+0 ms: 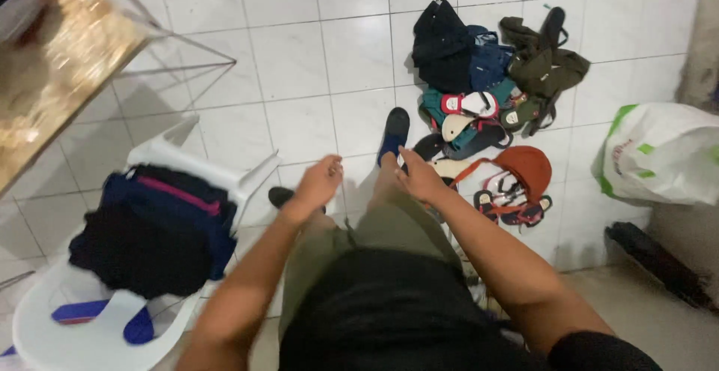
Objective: Folding various black clothing items and stacking them on a chair.
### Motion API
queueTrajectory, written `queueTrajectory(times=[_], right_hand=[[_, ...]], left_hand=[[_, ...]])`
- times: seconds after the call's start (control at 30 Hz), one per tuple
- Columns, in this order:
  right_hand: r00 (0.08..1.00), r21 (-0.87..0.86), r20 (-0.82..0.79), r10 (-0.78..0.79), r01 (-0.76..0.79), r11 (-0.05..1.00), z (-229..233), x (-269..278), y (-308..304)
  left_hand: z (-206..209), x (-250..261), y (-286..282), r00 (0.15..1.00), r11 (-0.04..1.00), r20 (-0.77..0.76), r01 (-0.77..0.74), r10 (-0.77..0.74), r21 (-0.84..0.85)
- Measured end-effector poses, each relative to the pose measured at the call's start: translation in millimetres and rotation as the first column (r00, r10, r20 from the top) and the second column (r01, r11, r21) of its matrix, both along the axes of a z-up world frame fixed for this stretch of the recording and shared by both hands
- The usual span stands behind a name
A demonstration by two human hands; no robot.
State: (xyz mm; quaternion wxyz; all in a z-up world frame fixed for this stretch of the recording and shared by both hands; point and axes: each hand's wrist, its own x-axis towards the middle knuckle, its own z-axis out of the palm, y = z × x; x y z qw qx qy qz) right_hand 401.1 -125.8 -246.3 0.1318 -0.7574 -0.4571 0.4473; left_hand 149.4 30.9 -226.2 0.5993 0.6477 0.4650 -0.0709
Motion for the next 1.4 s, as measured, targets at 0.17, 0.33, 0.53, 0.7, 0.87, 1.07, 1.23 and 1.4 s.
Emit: queueTrajectory(times=[0.17, 0.33, 0.53, 0.7, 0.87, 1.07, 1.23, 1.4], right_hand=[[0.983, -0.144, -0.139, -0.12, 0.099, 0.985, -145, 107, -29], [0.917, -0.269, -0.07, -0.392, 0.361, 0.893, -269, 199, -57], [0.704, -0.457, -0.181, -0.687, 0.558, 0.693, -418, 291, -62], [0.797, -0.057, 0.056, -0.601, 0.604, 0.795, -559, 354, -72], [0.491, -0.143, 0.101, -0.866, 0.868, 0.475, -541, 366, -13], [0.988, -0.51, 0.099, 0.115, -0.049, 0.859, -513, 281, 31], [0.942, -0.316, -0.267, -0.205, 0.116, 0.942, -362, 117, 11], [0.912, 0.197, -0.404, 0.07, 0.012, 0.98, -193, 58, 23]], left_hand=[[-70, 105, -30, 0.995, 0.991, -0.101, -0.012, -0.002, -0.131], [-134, 191, -36, 0.964, 0.968, -0.091, 0.245, -0.25, -0.057], [-234, 259, 10, 0.994, 0.995, -0.029, 0.102, -0.102, 0.016], [-266, 265, 41, 0.985, 0.987, -0.075, 0.159, -0.156, 0.036], [-267, 249, 38, 0.975, 0.986, -0.169, 0.13, -0.147, -0.103], [-259, 209, 12, 0.958, 0.975, -0.266, 0.049, -0.107, -0.216], [-233, 201, 22, 0.691, 0.618, -0.347, -0.722, 0.634, -0.311], [-196, 138, 22, 0.42, 0.216, -0.132, -0.681, 0.898, -0.7]])
